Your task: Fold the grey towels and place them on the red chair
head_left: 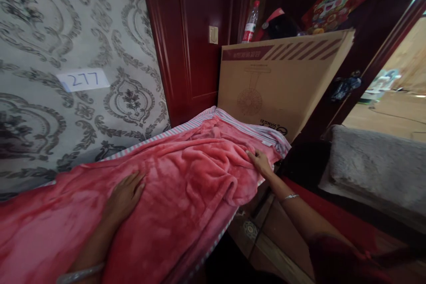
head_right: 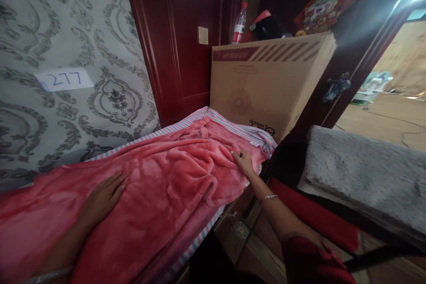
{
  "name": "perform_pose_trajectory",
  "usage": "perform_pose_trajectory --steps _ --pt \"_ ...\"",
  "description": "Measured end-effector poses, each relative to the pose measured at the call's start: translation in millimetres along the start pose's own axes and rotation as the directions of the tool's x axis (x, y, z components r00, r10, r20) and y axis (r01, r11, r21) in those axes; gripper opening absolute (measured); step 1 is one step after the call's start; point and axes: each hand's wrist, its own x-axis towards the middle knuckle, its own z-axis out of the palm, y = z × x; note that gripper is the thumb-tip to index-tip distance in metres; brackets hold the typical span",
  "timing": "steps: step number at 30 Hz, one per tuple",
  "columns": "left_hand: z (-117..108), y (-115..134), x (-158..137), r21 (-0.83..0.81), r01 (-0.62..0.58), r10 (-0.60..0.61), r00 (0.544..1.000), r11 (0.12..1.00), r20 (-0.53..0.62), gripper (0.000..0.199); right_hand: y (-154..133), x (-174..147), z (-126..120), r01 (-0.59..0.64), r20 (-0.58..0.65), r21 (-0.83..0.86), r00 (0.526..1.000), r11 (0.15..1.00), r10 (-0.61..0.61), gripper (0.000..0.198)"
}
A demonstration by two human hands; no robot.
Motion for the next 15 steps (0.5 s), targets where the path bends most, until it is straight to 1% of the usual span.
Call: perform_pose_trajectory --steps 3,5,8,12,14,15 --pt "-1.1 1.6 0.2 0.002 0.002 -0.002 1.0 1.0 0.013 0.057 -13.8 21.5 -11.3 -0.071 0.149 -0.001 0.986 0.997 0.07 0.051" --pt "-1.5 2.5 0.2 0.005 0.007 -0.007 1.0 1.0 0.023 0.06 -25.5 36.7 -17.6 -0.08 0.189 -0.006 0.979 0.997 0.08 0.044" --pt "-2.8 4.3 -0.1 0.013 0.009 -0.009 0.999 1.0 0.039 0.062 -42.8 50.6 -20.3 -0.059 0.2 0.04 0.978 0.997 0.05 0.036" --pt "-5.6 7.3 -1.5 0.006 0.009 -0.009 0.999 1.0 0.038 0.059 -71.3 61.1 -17.9 -0.037 0.18 0.189 0.984 0.981 0.002 0.049" --pt "-5.9 7.9 -2.3 -0.005 0.009 -0.009 1.0 1.0 0.022 0.057 -90.9 70.9 -21.2 0.007 0.141 0.296 0.989 0.955 -0.051 0.054" --pt "-5.6 7.8 -2.6 -0.012 0.006 -0.006 1.0 1.0 0.015 0.056 -102.0 77.3 -25.0 0.04 0.108 0.369 0.991 0.929 -0.085 0.053"
